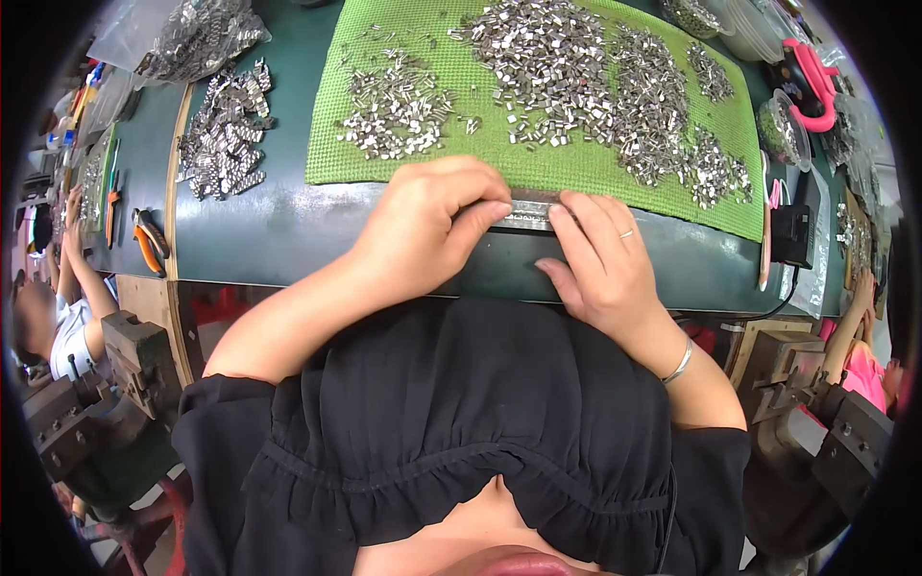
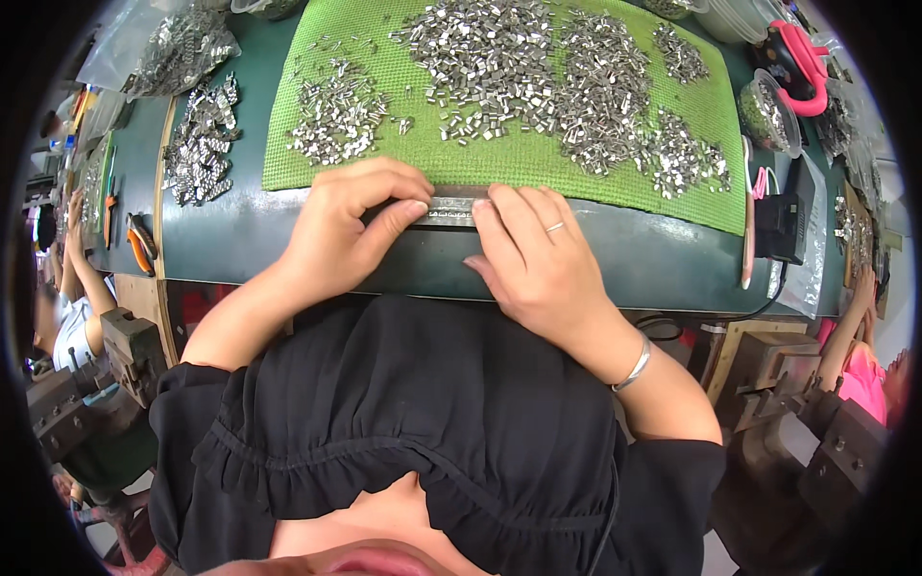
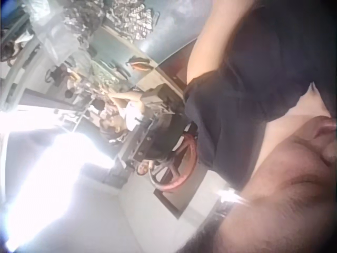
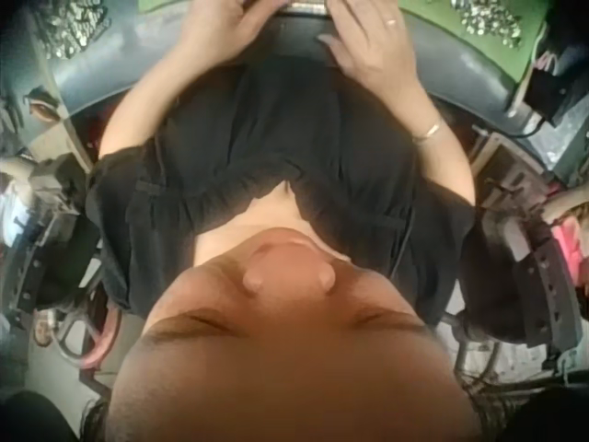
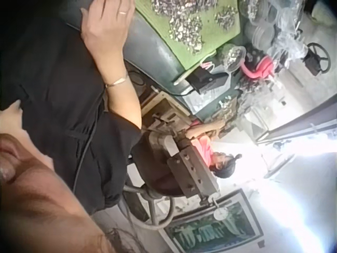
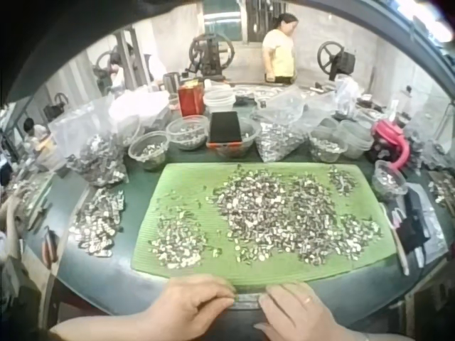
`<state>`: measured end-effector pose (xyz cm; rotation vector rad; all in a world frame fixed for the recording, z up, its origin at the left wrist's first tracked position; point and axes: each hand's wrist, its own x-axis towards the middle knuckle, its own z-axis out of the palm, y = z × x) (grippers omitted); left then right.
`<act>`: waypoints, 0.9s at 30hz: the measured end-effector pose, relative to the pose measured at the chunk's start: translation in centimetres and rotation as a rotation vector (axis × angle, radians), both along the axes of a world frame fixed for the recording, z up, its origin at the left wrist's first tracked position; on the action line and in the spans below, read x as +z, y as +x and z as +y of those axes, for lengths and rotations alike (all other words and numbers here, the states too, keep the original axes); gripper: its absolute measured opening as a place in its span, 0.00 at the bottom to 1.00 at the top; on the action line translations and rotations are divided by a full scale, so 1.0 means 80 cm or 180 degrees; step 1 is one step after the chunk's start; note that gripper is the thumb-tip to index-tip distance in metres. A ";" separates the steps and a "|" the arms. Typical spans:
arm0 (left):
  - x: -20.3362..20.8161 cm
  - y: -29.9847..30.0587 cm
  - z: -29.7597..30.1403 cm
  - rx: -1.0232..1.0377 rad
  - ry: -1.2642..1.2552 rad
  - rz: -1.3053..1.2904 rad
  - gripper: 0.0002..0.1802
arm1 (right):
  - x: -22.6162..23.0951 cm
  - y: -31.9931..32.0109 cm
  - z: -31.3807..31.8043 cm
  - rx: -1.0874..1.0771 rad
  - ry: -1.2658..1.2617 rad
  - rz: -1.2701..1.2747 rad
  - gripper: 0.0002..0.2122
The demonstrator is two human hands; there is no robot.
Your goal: Placing small metal components into a jig for assembly.
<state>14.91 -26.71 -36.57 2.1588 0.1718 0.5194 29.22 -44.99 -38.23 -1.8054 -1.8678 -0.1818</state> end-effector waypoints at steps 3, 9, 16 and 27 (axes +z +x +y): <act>-0.009 -0.001 -0.005 0.0020 0.0167 -0.0027 0.03 | -0.008 0.001 -0.001 -0.0003 0.0040 0.0298 0.26; -0.009 -0.010 -0.014 0.0075 0.2174 -0.0440 0.11 | 0.005 0.004 0.000 -0.0032 -0.0017 0.0567 0.21; 0.019 0.015 0.037 0.0525 0.2231 0.0077 0.11 | 0.020 0.050 0.076 -0.0283 0.0281 0.0646 0.06; -0.010 0.039 0.063 0.0298 0.2356 0.0255 0.03 | 0.029 0.066 0.172 -0.0447 -0.0868 -0.0267 0.04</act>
